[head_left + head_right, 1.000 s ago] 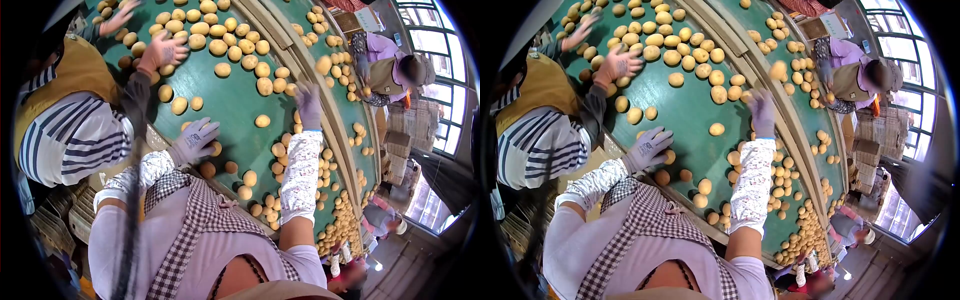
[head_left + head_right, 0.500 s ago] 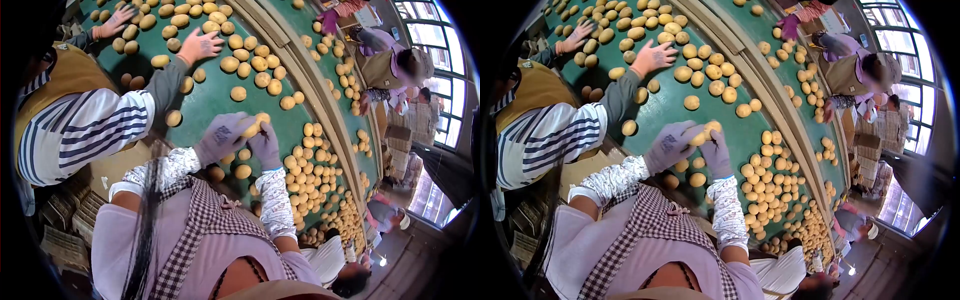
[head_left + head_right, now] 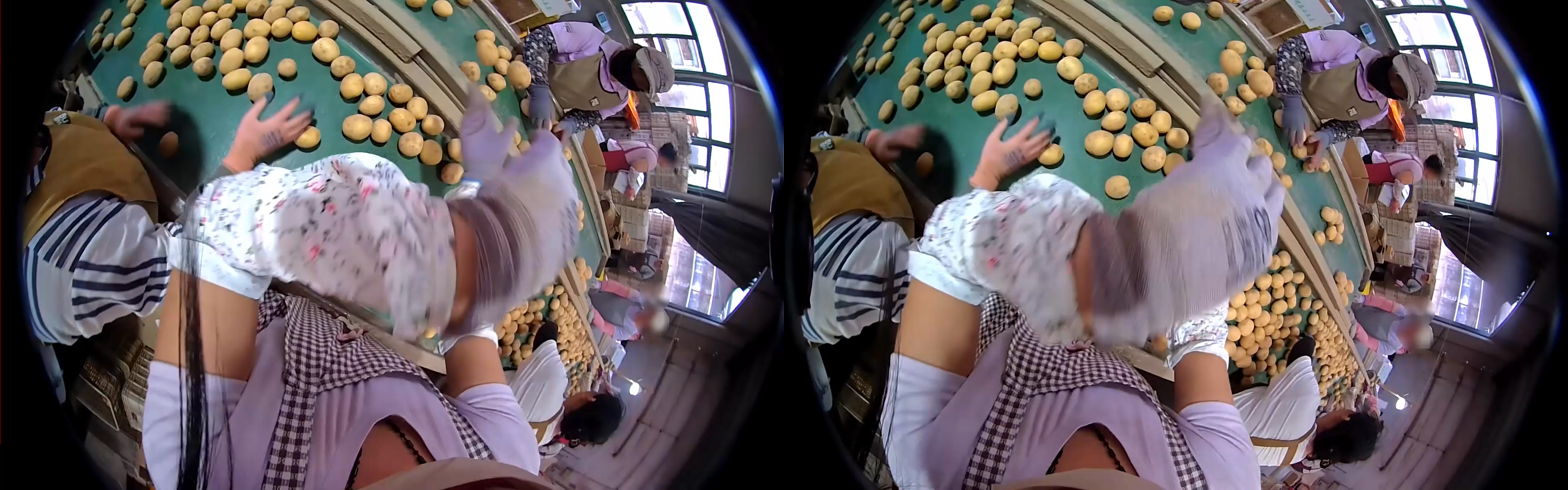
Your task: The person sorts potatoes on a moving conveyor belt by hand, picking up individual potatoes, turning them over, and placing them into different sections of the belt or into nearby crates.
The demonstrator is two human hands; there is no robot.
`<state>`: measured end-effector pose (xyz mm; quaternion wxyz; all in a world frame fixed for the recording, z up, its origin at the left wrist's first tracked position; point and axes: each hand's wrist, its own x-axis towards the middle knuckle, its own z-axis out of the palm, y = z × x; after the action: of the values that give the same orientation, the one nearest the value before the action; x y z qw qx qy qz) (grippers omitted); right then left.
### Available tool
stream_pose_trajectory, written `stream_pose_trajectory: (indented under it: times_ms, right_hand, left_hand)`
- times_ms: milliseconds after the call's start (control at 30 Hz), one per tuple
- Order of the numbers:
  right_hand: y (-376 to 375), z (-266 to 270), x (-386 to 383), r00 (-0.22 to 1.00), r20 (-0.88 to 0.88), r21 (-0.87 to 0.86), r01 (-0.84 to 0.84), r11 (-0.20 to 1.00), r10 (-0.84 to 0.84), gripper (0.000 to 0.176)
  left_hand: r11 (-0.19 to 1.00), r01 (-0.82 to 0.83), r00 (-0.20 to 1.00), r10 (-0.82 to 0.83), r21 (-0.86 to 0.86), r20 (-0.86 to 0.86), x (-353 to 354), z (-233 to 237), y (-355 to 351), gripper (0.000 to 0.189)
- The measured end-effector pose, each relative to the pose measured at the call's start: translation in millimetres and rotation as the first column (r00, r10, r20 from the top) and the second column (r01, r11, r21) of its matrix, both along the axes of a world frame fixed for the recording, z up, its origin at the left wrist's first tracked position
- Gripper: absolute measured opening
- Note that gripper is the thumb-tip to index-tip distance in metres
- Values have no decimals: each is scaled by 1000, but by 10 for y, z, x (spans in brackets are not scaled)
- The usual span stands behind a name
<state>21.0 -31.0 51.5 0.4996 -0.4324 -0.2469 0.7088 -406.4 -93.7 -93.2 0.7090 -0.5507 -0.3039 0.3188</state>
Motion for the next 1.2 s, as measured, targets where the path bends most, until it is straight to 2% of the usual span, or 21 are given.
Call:
stream_pose_trajectory:
  times_ms: [33,67,100,133,167,233,267,367,467,600,767,867,900,933,967,1000,1067,1100,1133,1167,1200]
  right_hand:
    - [-36,-36,-69,1000,-19,-48,-1,999,0,49]
    - [-108,-138,-118,999,-45,-93,-8,996,4,51]
    - [-292,-231,-192,995,-95,-128,-22,991,9,53]
    - [-514,-327,-240,986,-168,-169,-34,985,5,56]
    - [-682,-423,-261,969,-247,-196,-54,979,4,58]
    - [-868,-661,-103,905,-422,-216,-146,965,43,60]
    - [-968,-738,45,911,-411,-228,-121,966,17,60]
    - [-1179,-697,383,949,-170,-332,199,922,-266,56]
    - [-1314,-546,661,940,4,-280,328,902,-341,54]
    - [-1599,-465,783,927,91,-164,375,912,-365,51]
    - [-1741,-657,126,903,253,-7,361,932,-348,48]
    - [-1324,-964,-680,817,500,165,236,958,-287,46]
    - [-1120,-1114,-1021,748,611,250,129,960,-260,45]
    - [-898,-1279,-1318,678,699,308,5,951,-230,44]
    - [-659,-1425,-1493,621,757,342,-109,933,-205,44]
    - [-794,-784,-1871,900,434,4,-31,1000,26,44]
    - [-956,-528,-1861,850,492,234,-335,913,187,38]
    - [-956,-223,-1789,904,303,71,-336,939,301,38]
    - [-929,-134,-1477,826,524,145,-328,934,209,39]
    - [-897,-72,-1056,698,710,206,-333,920,93,39]
    - [-840,-342,-501,619,777,270,-157,950,-118,40]
  left_hand:
    - [952,-47,962,124,302,-242,46,-72,-56,72]
    - [821,-37,843,332,570,-424,80,-205,-104,76]
    - [706,32,737,462,707,-494,-71,-369,-2,78]
    - [758,-23,780,421,652,-463,-192,-509,100,81]
    - [872,-106,864,319,478,-390,-340,-572,204,83]
    - [956,-173,933,235,236,-272,-652,-607,417,88]
    - [953,-193,926,256,233,-279,-840,-589,524,87]
    - [917,-229,843,355,327,-405,-1331,-276,616,84]
    - [909,-209,759,383,361,-526,-1368,98,314,81]
    - [935,-62,608,313,349,-729,-814,1072,-491,77]
    - [930,221,435,176,294,-883,-335,2407,-1124,72]
    - [883,389,302,147,263,-942,-57,2846,-1183,69]
    - [838,494,223,134,230,-966,158,2853,-1149,68]
    - [376,872,-64,722,313,-689,438,2697,-1002,54]
    - [-72,994,68,996,-78,-49,737,2497,-872,41]
    - [-150,761,512,737,-631,442,930,2311,-811,31]
    - [-200,692,581,724,-693,371,872,1897,-856,32]
    - [-235,629,623,723,-741,300,784,1670,-880,33]
    - [-54,841,385,759,-539,525,636,1428,-981,27]
    - [121,957,91,742,-265,665,519,1260,-1081,21]
    - [175,967,-29,794,-183,607,512,1217,-1078,27]
